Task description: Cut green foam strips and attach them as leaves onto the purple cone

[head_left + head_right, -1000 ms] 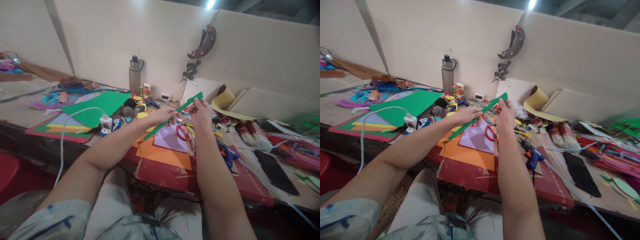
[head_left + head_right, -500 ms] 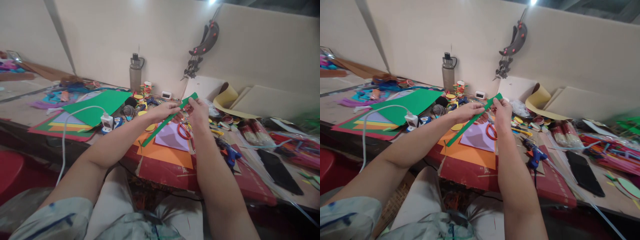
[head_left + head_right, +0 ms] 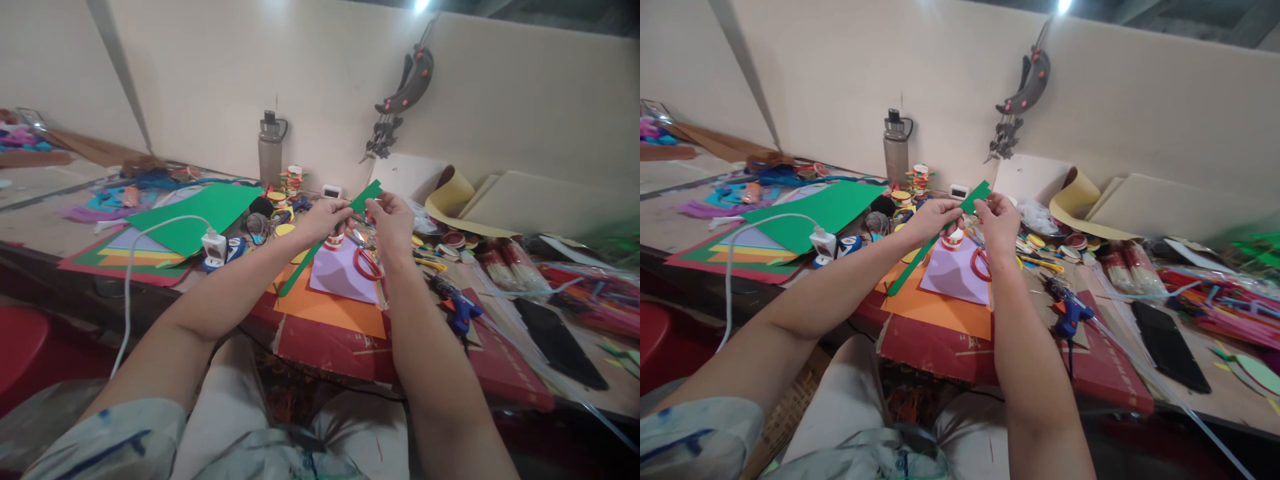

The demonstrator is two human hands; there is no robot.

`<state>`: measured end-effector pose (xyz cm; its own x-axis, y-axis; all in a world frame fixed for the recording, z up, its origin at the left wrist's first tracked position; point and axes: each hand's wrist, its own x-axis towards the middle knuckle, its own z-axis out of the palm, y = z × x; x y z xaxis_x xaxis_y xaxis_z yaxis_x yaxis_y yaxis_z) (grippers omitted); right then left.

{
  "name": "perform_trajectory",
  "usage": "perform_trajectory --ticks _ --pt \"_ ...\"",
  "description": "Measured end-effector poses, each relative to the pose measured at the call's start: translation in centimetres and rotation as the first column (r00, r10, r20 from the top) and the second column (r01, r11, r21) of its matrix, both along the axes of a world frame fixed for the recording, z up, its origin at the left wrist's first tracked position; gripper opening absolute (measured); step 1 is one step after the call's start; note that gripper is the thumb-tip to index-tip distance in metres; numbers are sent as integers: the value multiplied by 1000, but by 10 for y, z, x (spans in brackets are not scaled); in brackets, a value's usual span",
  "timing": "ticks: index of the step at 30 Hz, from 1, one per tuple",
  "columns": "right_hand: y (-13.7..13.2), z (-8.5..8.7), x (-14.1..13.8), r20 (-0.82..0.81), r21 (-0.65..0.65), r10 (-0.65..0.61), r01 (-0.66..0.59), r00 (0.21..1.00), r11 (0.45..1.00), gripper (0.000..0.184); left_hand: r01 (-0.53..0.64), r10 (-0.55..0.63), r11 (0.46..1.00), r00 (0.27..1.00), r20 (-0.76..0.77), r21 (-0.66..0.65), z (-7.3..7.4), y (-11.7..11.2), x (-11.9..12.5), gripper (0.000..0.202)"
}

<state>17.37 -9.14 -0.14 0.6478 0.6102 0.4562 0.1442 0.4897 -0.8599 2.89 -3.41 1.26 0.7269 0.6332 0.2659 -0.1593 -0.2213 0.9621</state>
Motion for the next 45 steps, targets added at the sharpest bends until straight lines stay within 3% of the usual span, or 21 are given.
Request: perform_trajectory --ticks 9,19,24,30,37,45 --pt "-1 1 -1 21 35 10 -10 1000 999 16 18 -17 999 999 -36 47 1 -6 -1 25" --pt "-1 -2 -2 135 88 -99 88 986 992 19 19 -19 997 1000 -10 71 -1 -5 0 20" --pt "-8 -3 -7 343 206 -305 245 889 947 22 20 -28 996 996 87 89 -2 -4 -2 24" --pt "-18 -1 -16 501 336 -413 269 761 903 22 29 -35 999 988 151 42 0 -3 -2 23" --pt "-19 0 -19 511 331 -405 261 758 907 22 52 -59 998 979 195 41 -6 3 1 32" --pt "-18 -1 -20 536 337 -427 280 728 899 25 53 -47 998 986 159 -29 5 -10 -3 28"
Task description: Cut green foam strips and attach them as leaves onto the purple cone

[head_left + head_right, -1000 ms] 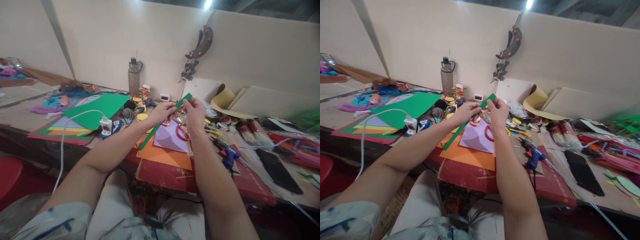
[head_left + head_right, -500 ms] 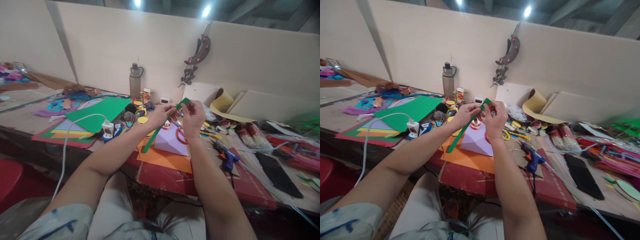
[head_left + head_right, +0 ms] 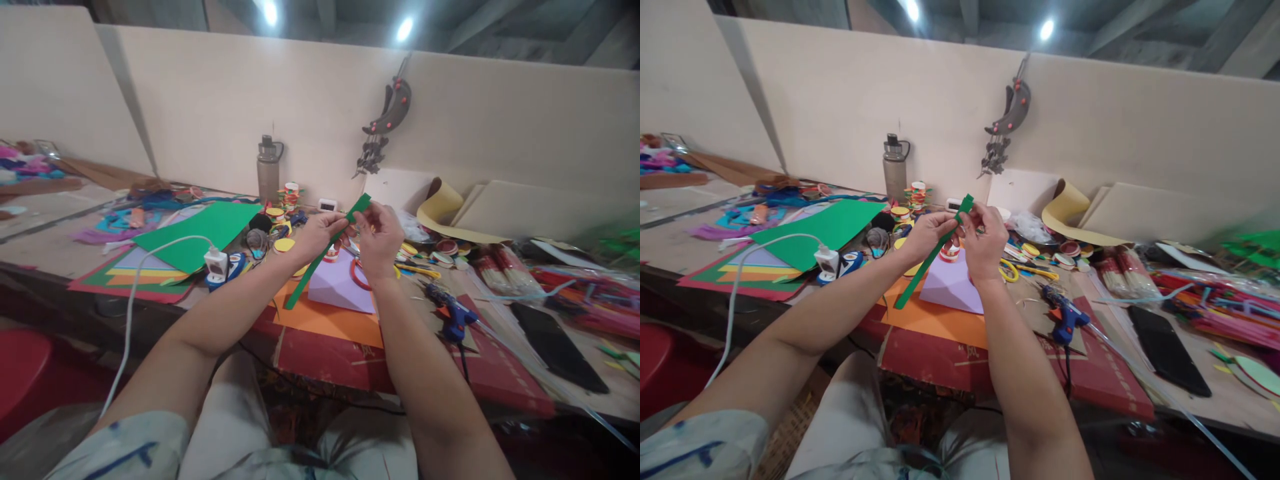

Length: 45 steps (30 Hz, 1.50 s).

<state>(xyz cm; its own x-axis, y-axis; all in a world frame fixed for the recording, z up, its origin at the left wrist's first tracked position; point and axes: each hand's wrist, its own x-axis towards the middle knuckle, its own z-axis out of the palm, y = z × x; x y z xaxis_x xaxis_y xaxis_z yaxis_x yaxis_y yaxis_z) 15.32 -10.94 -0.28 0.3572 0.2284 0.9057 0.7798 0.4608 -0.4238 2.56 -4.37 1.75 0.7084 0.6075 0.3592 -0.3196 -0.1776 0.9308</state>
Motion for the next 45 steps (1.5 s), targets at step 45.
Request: perform_trajectory --ticks 45 --pt "10 5 8 -437 -19 281 -321 854 947 25 -21 34 979 998 -58 202 -13 10 0 30"
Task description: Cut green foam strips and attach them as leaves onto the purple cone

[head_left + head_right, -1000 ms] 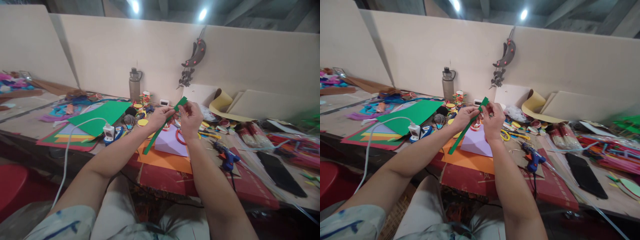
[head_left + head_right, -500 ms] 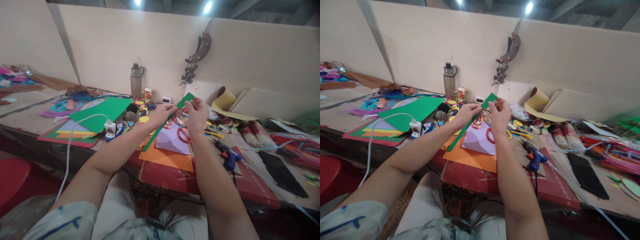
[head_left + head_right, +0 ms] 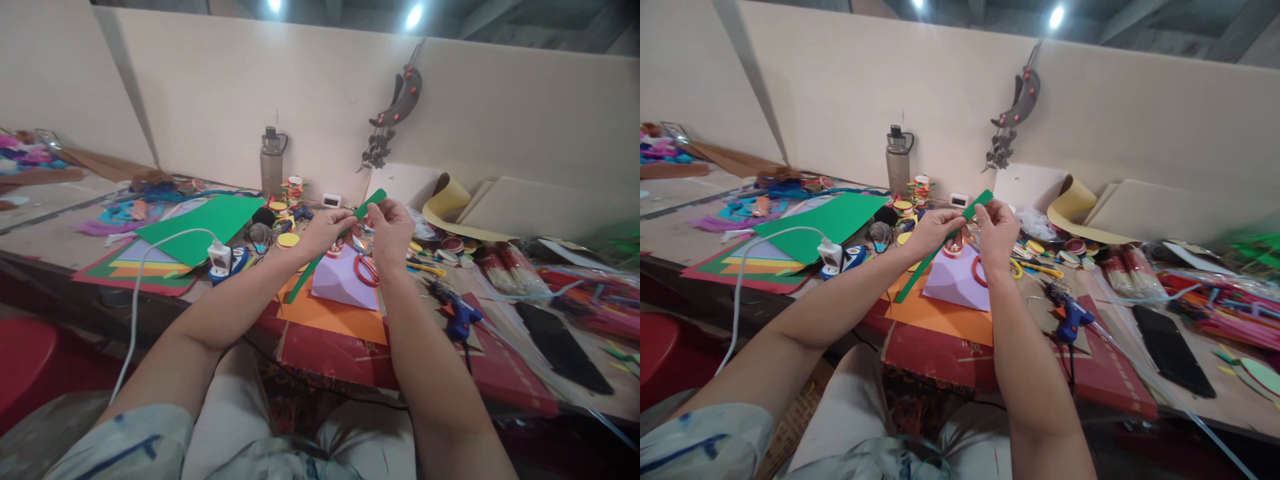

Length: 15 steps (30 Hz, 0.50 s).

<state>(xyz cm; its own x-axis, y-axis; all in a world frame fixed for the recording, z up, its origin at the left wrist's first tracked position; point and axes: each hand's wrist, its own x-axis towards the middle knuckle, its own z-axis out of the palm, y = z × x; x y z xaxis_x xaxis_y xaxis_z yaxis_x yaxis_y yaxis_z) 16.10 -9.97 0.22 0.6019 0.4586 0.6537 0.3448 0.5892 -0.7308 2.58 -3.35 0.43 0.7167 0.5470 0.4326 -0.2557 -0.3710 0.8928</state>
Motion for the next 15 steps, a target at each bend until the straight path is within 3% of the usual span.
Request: perform_trajectory --ticks 10,15 --pt "-3 2 -3 9 -10 -40 40 999 999 26 2 -2 1000 1000 -12 25 6 -4 -3 32" --pt "-1 -1 -1 6 -27 -65 65 998 998 25 16 -17 1000 999 -36 -25 7 -4 -2 32"
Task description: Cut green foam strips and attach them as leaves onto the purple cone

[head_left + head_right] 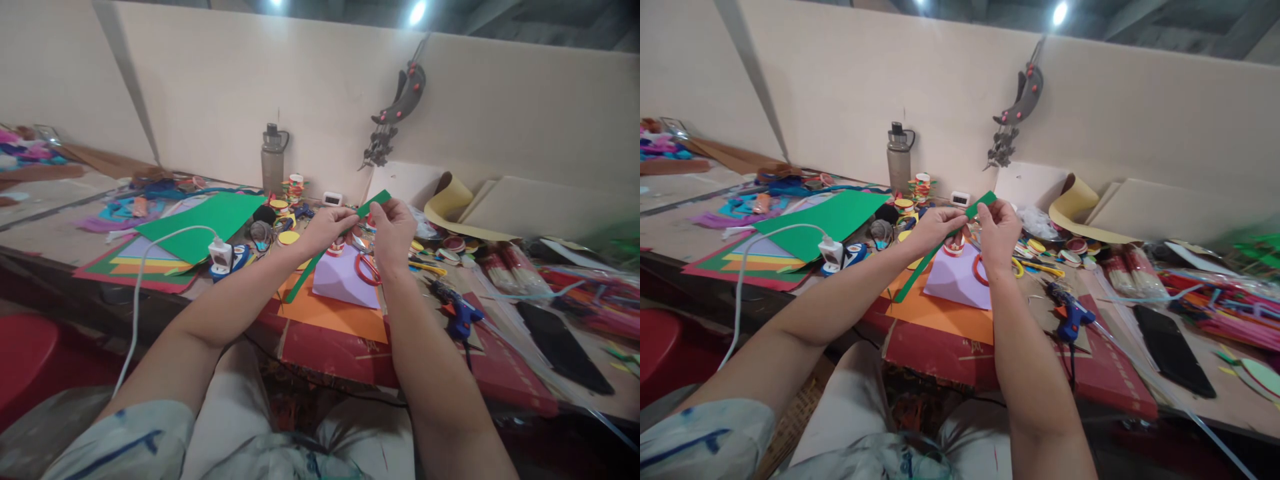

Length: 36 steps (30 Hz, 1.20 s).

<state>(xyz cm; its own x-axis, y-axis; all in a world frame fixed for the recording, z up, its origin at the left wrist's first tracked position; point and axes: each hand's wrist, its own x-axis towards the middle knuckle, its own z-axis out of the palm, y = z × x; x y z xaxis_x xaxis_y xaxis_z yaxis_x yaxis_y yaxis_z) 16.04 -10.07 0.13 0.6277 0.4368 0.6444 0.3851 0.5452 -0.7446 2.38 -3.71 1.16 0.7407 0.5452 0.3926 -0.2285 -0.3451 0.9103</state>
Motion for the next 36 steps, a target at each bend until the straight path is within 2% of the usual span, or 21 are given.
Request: perform_trajectory --ticks 10,19,23,27,29,33,36 --pt "4 -5 4 16 -7 -20 20 1000 1000 23 19 -13 982 999 37 -186 5 -6 2 16" --pt "4 -5 2 -31 21 17 -16 999 1000 20 -2 6 968 1000 15 -249 7 -6 3 21" --pt "9 -10 4 -148 44 122 -117 981 992 25 -34 40 964 999 15 -264 7 -7 3 20" --pt "13 -12 4 -328 90 317 -305 890 948 30 -40 44 971 999 10 -236 4 -7 4 22" --pt "13 -12 4 -388 96 356 -347 850 933 28 -41 43 976 999 3 -213 2 -5 4 23" --pt "9 -7 10 -445 88 300 -293 843 952 24 -82 81 972 997 -14 -219 -4 2 5 23" --pt "5 -2 21 -430 -15 181 -207 885 978 27 -112 116 958 993 3 -263 -5 9 6 22"
